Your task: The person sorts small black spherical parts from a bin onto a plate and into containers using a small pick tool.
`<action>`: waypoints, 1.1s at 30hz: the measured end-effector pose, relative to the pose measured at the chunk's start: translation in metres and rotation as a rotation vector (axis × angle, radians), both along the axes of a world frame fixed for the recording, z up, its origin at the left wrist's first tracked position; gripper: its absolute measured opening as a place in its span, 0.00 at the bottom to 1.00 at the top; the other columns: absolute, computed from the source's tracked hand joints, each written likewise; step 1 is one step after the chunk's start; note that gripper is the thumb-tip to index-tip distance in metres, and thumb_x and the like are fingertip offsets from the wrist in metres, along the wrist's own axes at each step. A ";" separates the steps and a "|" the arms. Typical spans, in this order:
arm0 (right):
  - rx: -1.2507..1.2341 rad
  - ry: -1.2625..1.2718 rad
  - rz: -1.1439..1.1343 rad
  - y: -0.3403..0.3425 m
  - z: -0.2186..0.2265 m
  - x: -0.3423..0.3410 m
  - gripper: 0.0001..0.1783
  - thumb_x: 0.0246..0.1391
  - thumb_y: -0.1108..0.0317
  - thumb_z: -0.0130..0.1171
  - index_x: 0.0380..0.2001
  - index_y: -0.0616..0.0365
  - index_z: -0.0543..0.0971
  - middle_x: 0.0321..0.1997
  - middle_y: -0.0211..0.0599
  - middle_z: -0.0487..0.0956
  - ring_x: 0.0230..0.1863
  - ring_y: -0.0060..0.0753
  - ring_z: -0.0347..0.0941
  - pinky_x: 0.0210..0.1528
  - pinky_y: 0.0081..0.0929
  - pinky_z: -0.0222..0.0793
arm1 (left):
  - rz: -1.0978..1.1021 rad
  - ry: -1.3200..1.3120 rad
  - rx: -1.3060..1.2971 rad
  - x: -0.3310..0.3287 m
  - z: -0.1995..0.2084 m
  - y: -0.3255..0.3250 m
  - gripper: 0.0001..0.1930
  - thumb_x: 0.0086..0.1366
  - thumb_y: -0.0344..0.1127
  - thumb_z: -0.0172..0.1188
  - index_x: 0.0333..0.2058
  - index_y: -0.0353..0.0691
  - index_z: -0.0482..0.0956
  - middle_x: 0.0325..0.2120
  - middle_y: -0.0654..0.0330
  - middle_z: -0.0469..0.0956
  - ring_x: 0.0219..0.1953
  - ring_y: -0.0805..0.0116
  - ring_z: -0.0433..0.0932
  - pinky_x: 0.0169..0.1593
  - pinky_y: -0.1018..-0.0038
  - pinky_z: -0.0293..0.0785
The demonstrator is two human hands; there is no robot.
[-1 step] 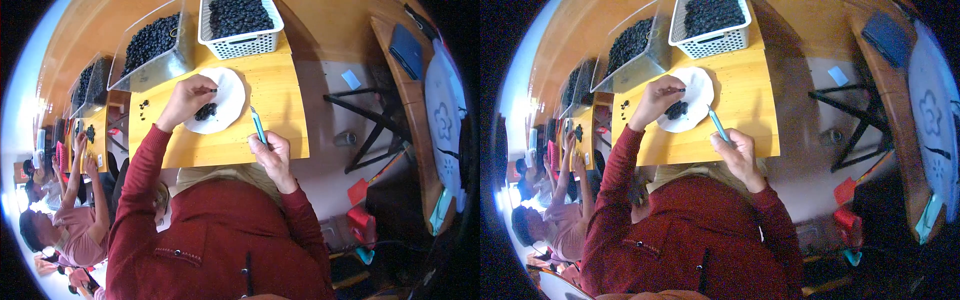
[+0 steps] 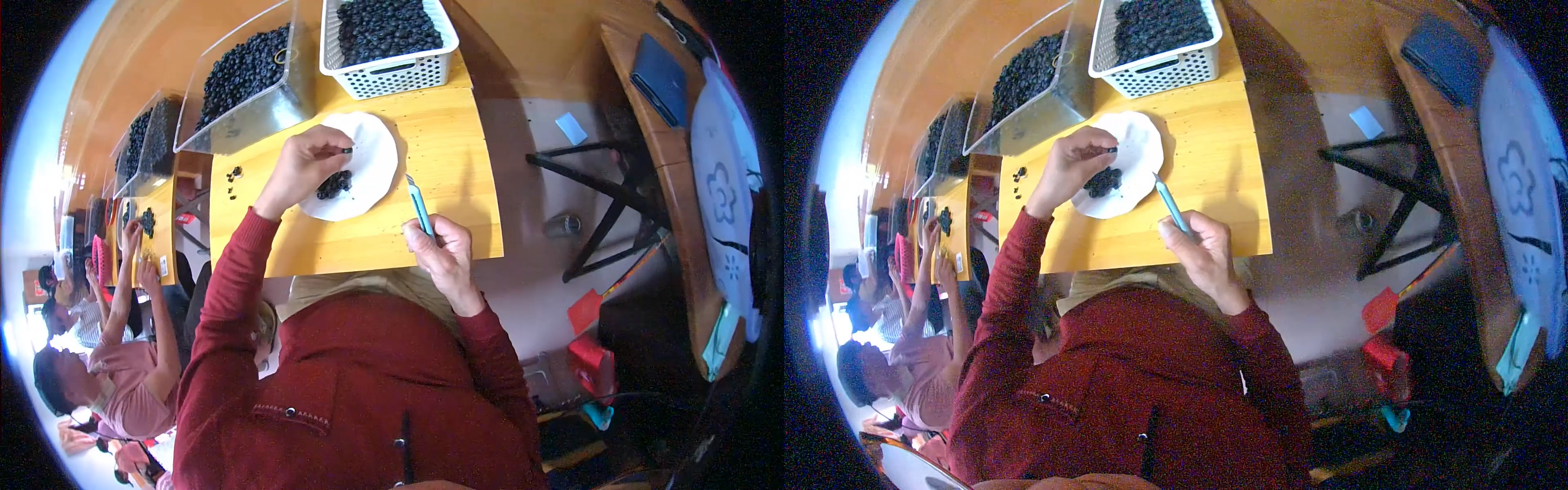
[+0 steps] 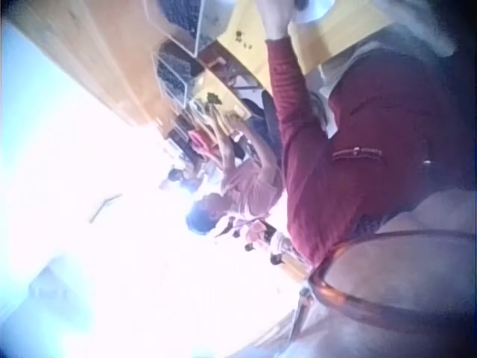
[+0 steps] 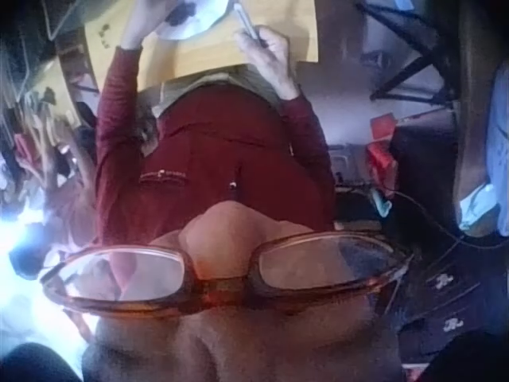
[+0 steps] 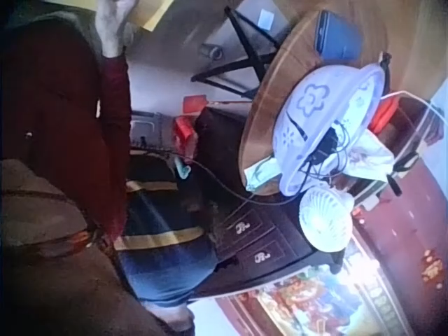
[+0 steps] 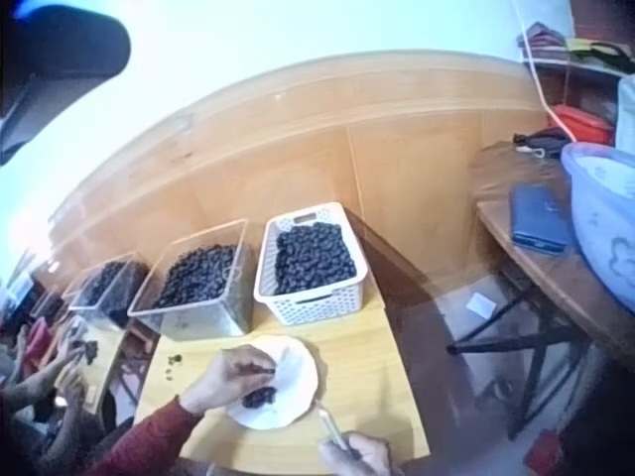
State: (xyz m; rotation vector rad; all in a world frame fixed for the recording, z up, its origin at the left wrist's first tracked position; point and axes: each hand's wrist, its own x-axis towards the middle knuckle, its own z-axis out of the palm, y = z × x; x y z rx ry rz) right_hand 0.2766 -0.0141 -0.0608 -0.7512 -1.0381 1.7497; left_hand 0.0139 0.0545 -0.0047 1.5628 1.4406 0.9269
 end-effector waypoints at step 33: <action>0.094 -0.254 -0.141 -0.004 0.016 -0.021 0.12 0.60 0.64 0.60 0.33 0.64 0.80 0.22 0.19 0.71 0.25 0.11 0.63 0.26 0.16 0.59 | 0.032 -0.796 -0.156 0.024 -0.011 -0.043 0.11 0.68 0.29 0.57 0.48 0.34 0.77 0.36 0.58 0.81 0.38 0.70 0.82 0.47 0.74 0.80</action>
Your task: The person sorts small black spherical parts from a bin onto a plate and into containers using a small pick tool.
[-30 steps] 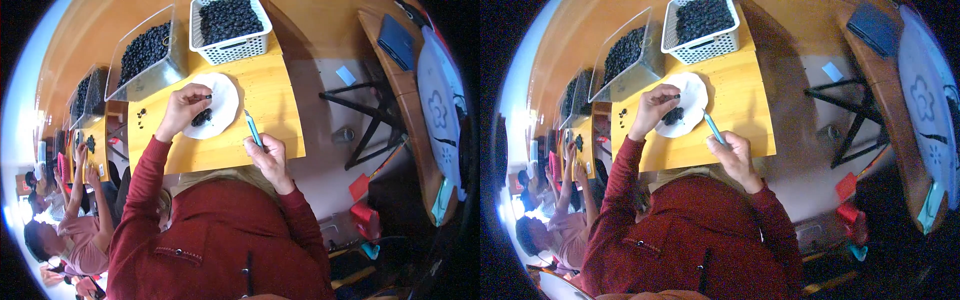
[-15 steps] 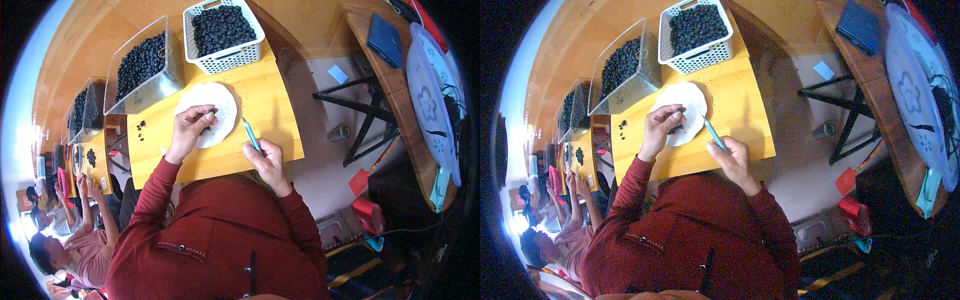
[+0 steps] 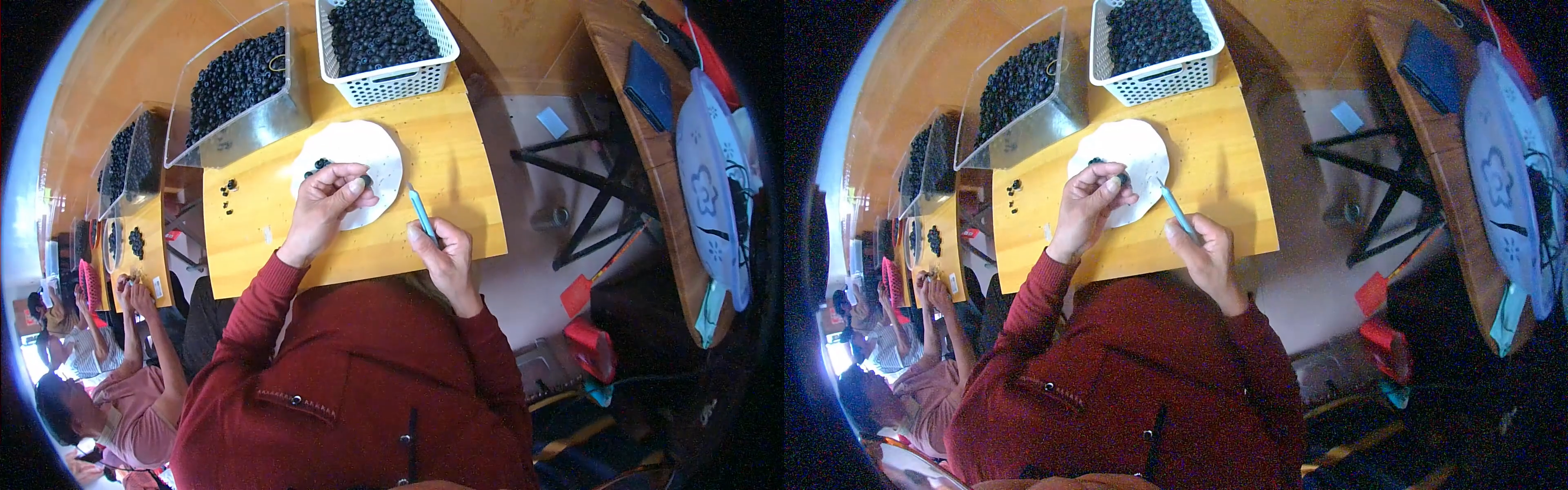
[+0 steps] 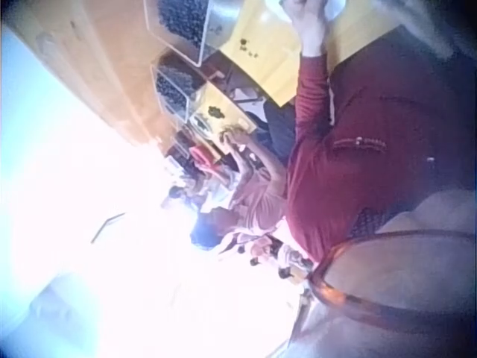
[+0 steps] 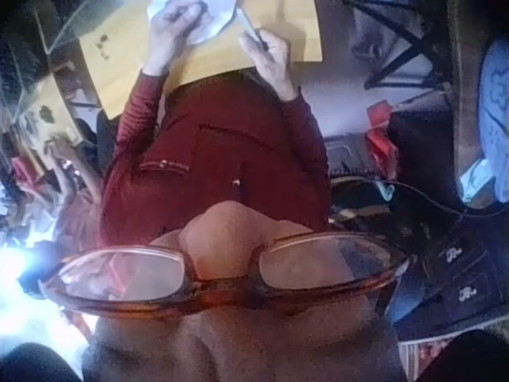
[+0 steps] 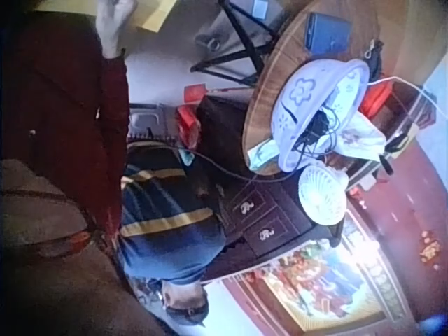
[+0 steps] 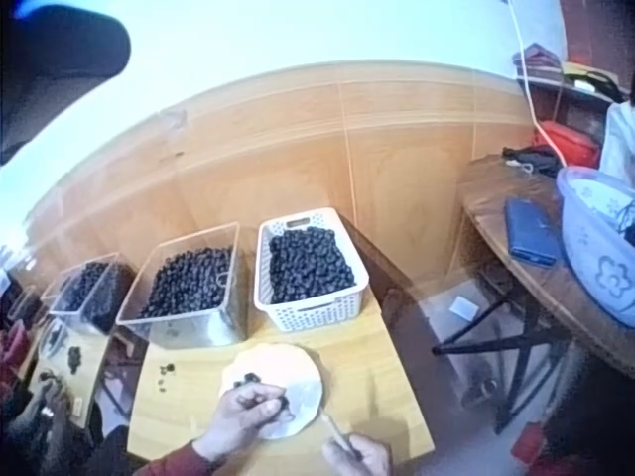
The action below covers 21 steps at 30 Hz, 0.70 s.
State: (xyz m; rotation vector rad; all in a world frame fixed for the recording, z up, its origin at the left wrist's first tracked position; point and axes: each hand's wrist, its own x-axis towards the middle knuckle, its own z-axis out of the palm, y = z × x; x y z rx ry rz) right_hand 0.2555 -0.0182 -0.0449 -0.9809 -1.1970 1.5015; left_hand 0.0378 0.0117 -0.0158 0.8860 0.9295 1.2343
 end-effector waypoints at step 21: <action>0.141 0.050 0.077 0.031 0.024 -0.052 0.12 0.60 0.64 0.62 0.34 0.65 0.79 0.27 0.26 0.79 0.29 0.12 0.70 0.31 0.14 0.66 | -0.015 -0.207 -0.047 -0.007 -0.006 -0.026 0.10 0.67 0.28 0.58 0.46 0.34 0.79 0.38 0.55 0.82 0.40 0.66 0.83 0.48 0.66 0.82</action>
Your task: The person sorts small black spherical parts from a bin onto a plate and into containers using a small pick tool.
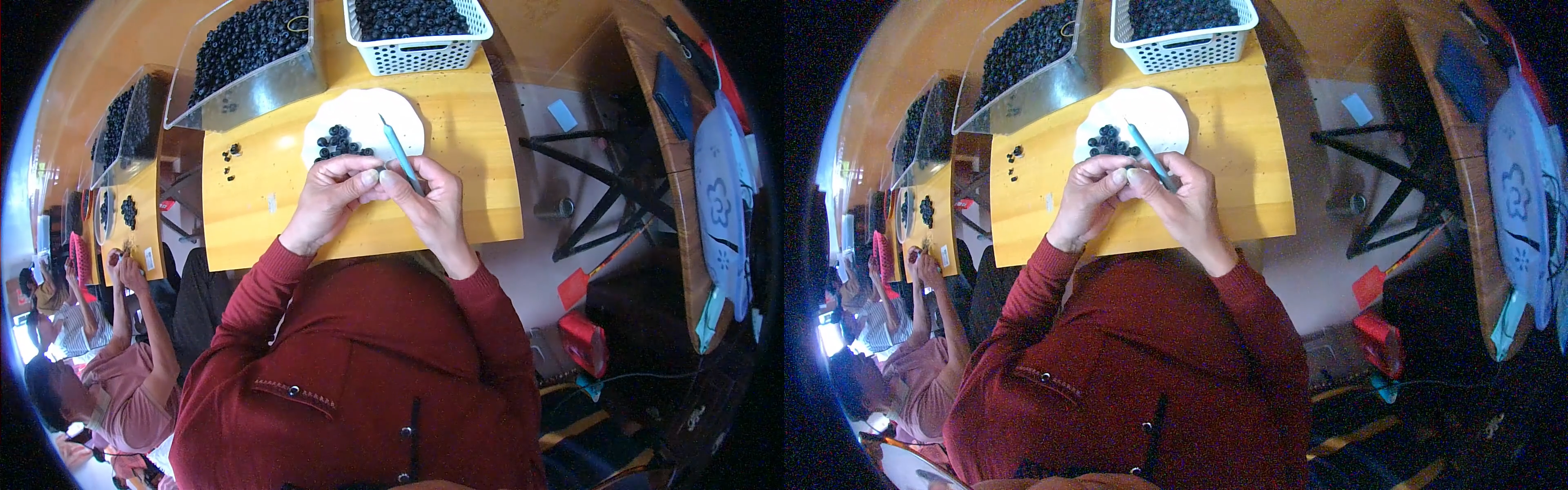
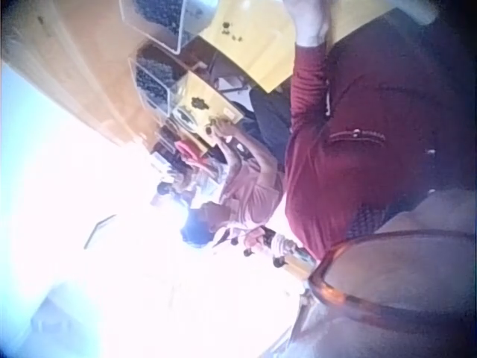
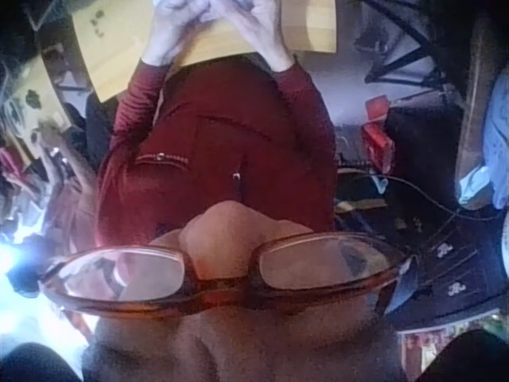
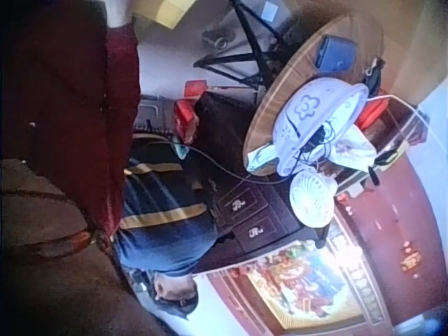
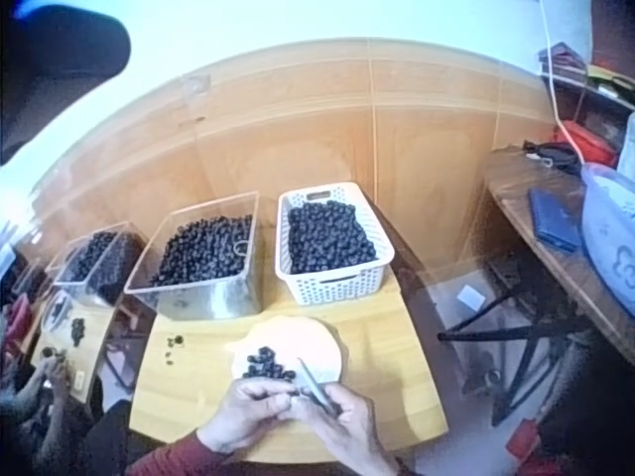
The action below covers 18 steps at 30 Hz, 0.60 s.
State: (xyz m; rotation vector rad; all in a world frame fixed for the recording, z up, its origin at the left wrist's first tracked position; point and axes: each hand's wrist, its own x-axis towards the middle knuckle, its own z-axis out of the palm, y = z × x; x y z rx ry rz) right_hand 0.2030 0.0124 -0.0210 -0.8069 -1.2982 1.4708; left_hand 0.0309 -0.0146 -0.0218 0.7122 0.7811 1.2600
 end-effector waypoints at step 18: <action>-0.270 0.203 0.077 -0.009 0.001 0.005 0.12 0.54 0.62 0.68 0.33 0.59 0.81 0.20 0.20 0.75 0.16 0.06 0.58 0.16 0.11 0.49 | -0.075 0.051 0.104 -0.001 -0.001 -0.005 0.08 0.65 0.26 0.60 0.43 0.32 0.78 0.38 0.52 0.82 0.39 0.66 0.83 0.47 0.69 0.82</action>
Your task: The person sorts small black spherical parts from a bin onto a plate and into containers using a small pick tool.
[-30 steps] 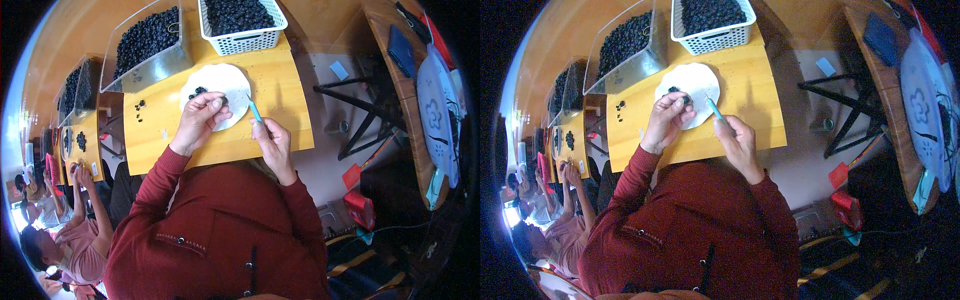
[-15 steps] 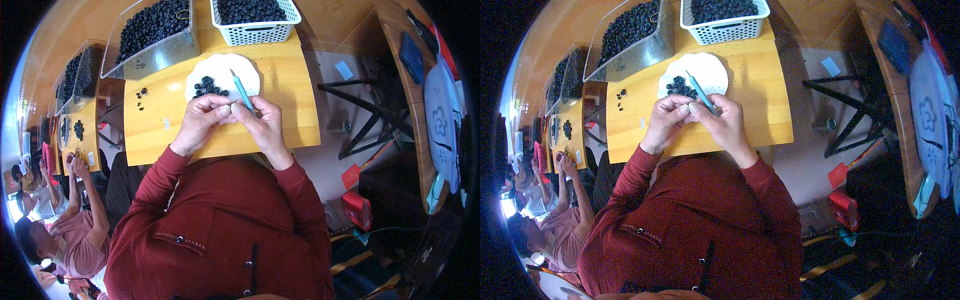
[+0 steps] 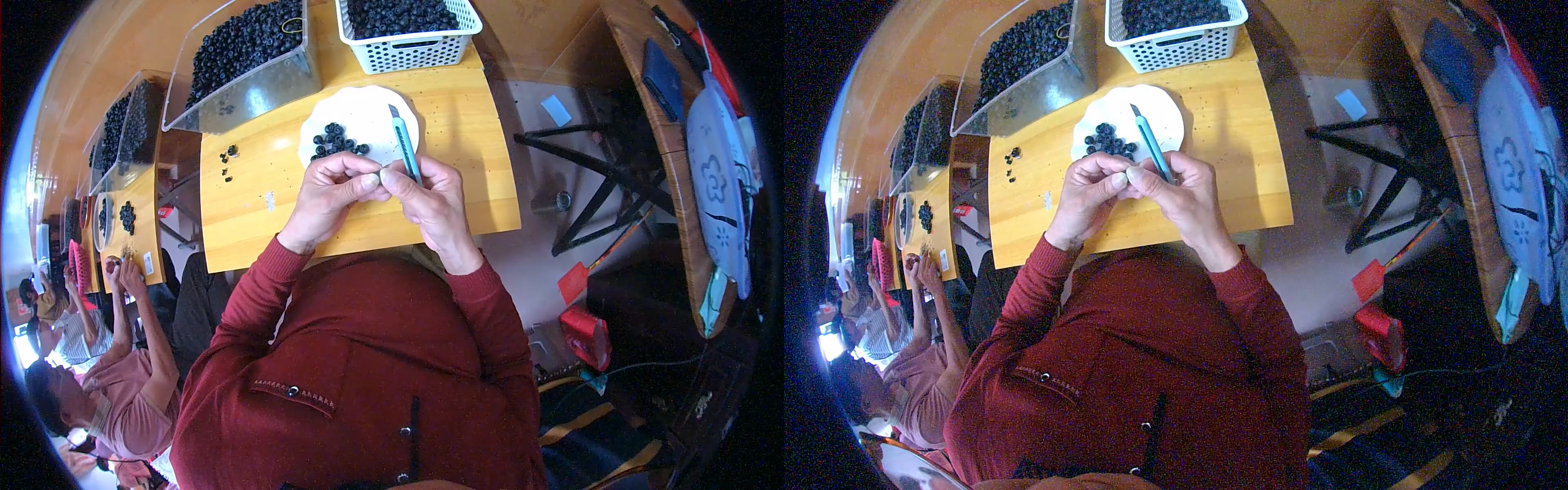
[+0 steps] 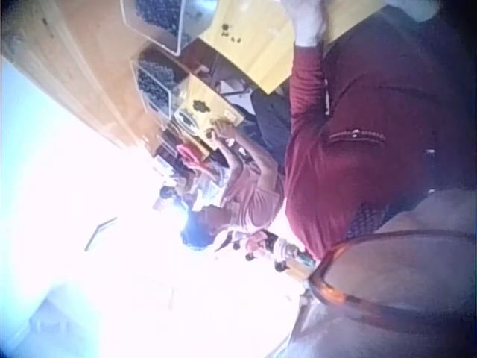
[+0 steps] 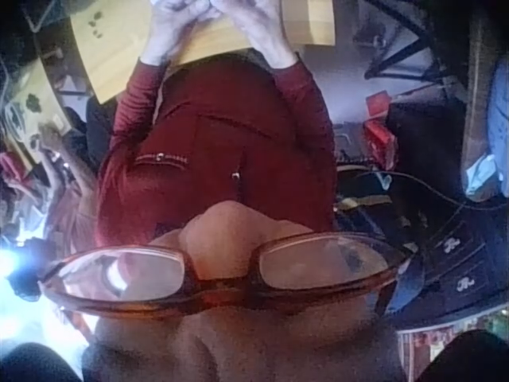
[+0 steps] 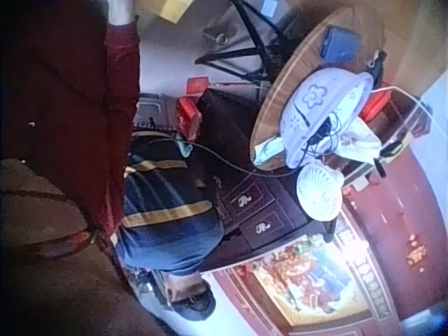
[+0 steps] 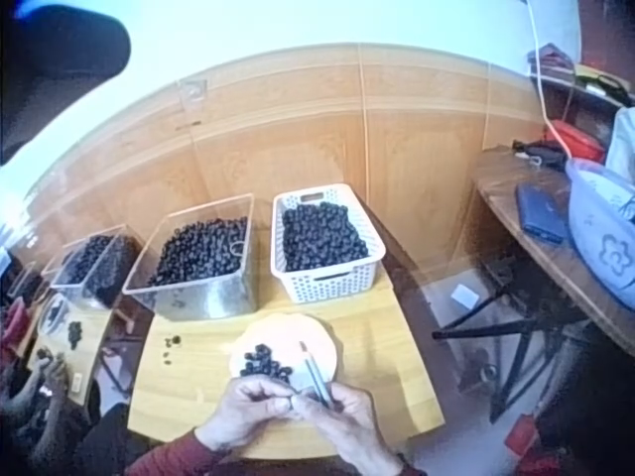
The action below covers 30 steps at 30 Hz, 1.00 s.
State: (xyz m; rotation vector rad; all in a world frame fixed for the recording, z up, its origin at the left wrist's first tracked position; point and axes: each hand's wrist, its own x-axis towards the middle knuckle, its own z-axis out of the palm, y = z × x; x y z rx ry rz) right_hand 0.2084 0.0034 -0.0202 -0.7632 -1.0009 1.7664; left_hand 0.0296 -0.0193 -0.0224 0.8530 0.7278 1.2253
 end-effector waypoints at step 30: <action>0.577 -0.634 -0.181 -0.008 -0.007 0.019 0.18 0.62 0.57 0.56 0.39 0.63 0.82 0.27 0.46 0.78 0.27 0.45 0.77 0.29 0.35 0.69 | 0.114 -0.131 -0.115 -0.002 -0.010 0.011 0.07 0.67 0.30 0.58 0.43 0.37 0.77 0.38 0.59 0.80 0.37 0.72 0.81 0.44 0.70 0.84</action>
